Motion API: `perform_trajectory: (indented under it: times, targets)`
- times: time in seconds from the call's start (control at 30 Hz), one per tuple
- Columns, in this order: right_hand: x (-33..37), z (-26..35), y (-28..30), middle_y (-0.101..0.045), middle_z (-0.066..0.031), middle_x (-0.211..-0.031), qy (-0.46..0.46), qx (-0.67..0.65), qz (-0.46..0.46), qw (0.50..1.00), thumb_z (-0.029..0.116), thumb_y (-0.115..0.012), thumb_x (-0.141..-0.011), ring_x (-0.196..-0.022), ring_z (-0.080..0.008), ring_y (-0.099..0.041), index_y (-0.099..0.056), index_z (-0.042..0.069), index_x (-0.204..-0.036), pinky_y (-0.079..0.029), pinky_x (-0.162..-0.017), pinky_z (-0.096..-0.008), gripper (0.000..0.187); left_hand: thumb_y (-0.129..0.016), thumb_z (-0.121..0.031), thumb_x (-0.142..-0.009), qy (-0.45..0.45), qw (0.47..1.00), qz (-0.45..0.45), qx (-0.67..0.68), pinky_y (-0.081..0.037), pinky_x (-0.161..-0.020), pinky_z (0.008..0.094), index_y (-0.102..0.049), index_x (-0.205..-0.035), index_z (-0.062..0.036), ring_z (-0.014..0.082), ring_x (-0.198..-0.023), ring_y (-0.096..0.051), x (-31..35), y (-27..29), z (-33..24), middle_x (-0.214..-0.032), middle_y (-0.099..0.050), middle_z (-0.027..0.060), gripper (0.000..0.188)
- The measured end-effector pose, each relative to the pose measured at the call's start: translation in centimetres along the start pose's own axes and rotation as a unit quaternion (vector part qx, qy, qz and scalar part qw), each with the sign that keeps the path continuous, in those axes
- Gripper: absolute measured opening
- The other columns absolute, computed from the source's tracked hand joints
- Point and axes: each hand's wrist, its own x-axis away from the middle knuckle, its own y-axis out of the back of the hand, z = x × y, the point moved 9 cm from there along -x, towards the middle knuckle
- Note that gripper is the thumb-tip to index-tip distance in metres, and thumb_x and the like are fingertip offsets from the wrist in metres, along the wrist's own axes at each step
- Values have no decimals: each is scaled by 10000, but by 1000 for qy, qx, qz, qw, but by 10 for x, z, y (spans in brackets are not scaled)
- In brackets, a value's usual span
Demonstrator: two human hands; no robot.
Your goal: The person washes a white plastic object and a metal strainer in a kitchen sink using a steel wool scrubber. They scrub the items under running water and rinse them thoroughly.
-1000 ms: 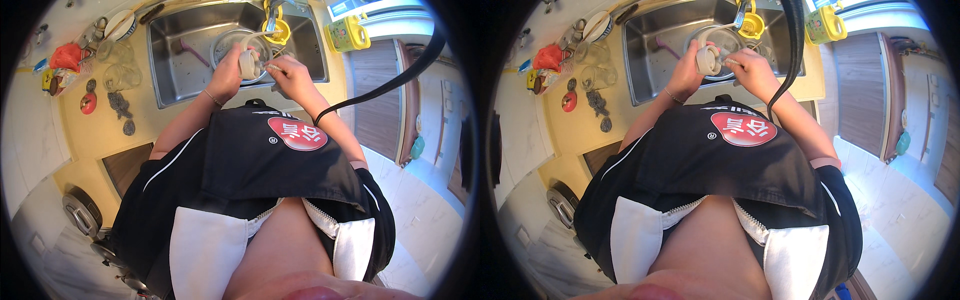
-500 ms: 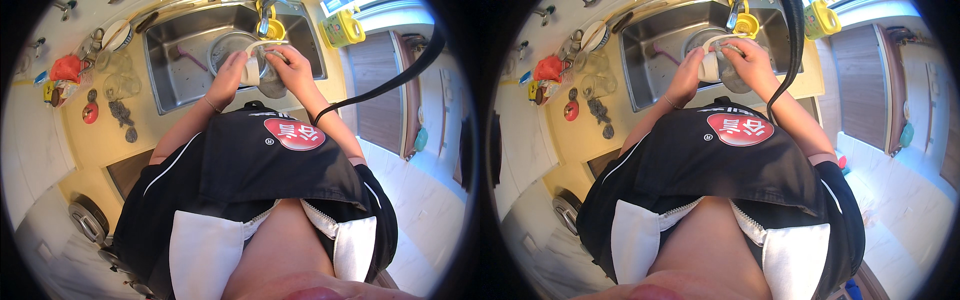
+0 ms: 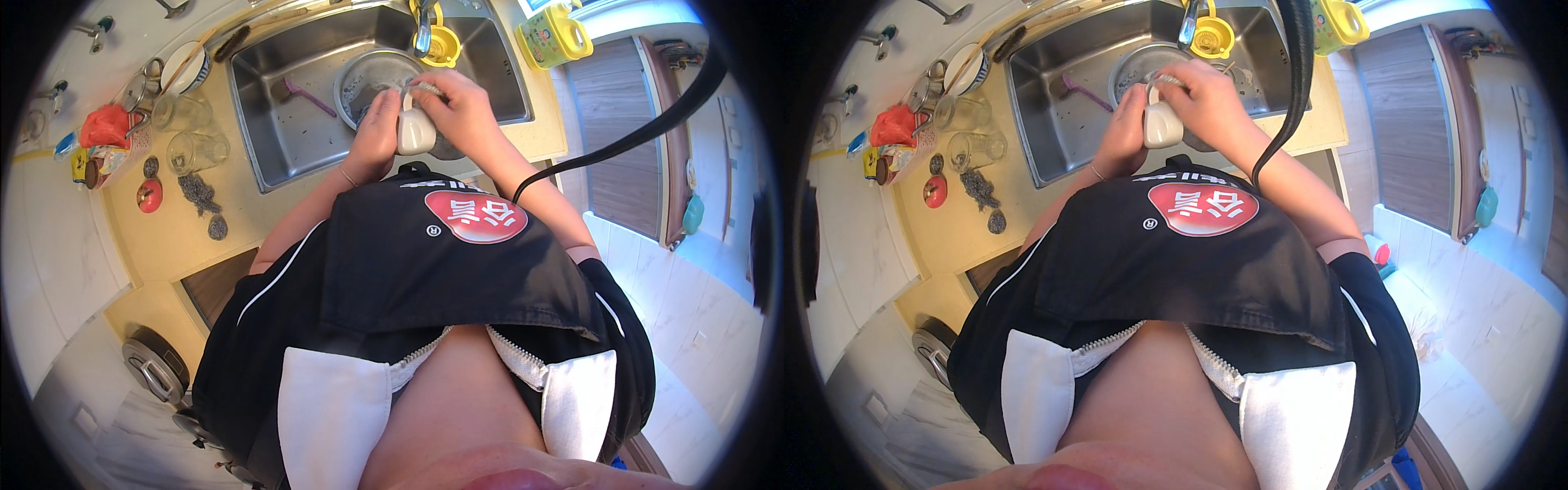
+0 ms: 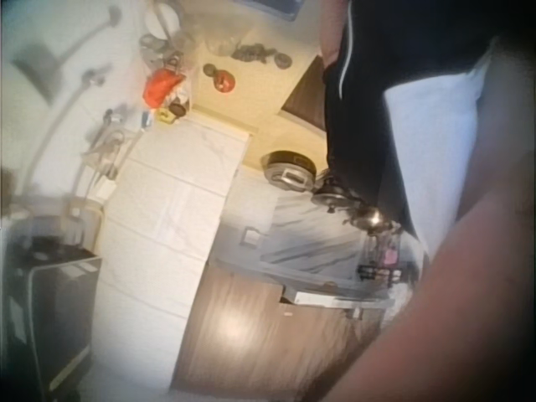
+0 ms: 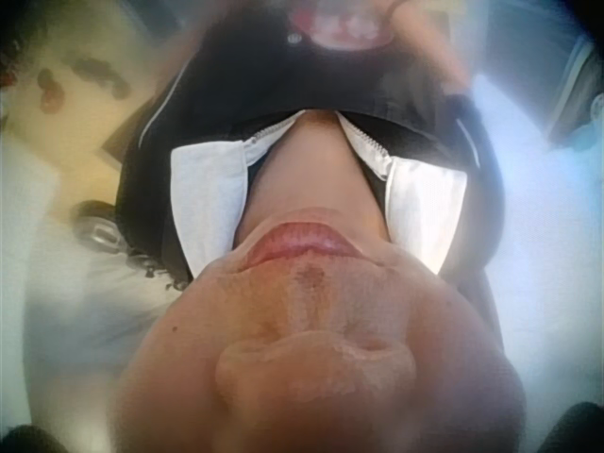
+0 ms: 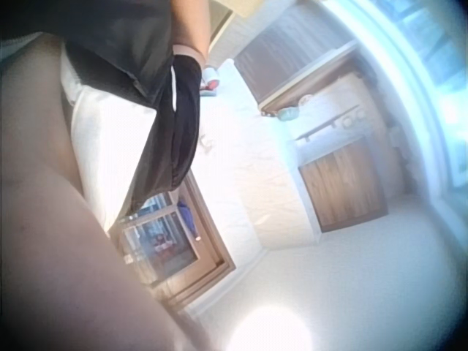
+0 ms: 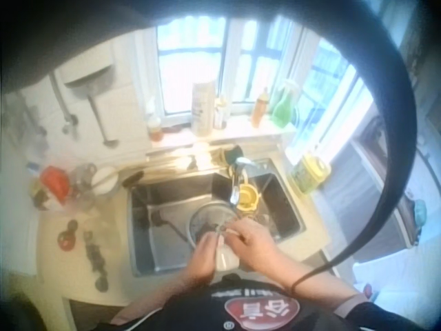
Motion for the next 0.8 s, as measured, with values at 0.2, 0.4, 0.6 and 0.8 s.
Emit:
perform_trajectory:
  times: [0.2, 0.4, 0.6, 0.8]
  targets:
    - [5, 0, -7, -600, -126, -859, 30, 36, 64, 997, 104, -625, -790, -811, -320, -595, -642, 64, -923, -487, -702, -377, 140, -317, -279, -988, -81, 985, 69, -134, -471, -724, 293, -504, -1052, -49, 136, -831, -573, 8, -5, -8, -972, -565, 68, 303]
    - [2, 4, -1, -598, -117, -798, 83, 67, 33, 994, 94, -650, -790, -761, -270, -609, -649, 42, -894, -482, -651, -318, 117, -415, -193, -915, -120, 969, 89, -197, -459, -756, 307, -504, -1068, -39, 178, -865, -563, 9, -10, -14, -990, -559, 81, 235]
    - [1, -10, 1, -587, -132, -823, 7, 78, 71, 994, 134, -618, -798, -812, -320, -589, -636, 42, -914, -482, -708, -384, 149, -355, -281, -985, -124, 975, 66, -172, -473, -696, 298, -515, -1054, -61, 143, -792, -578, 5, -7, -6, -925, -575, 59, 281]
    - [9, 8, -8, -586, -121, -848, 62, 61, 104, 991, 116, -626, -792, -821, -313, -589, -624, 56, -925, -484, -696, -375, 147, -480, -110, -906, -41, 987, 73, -140, -430, -799, 296, -520, -1058, -20, 202, -926, -529, 5, -6, 0, -1031, -519, 108, 181]
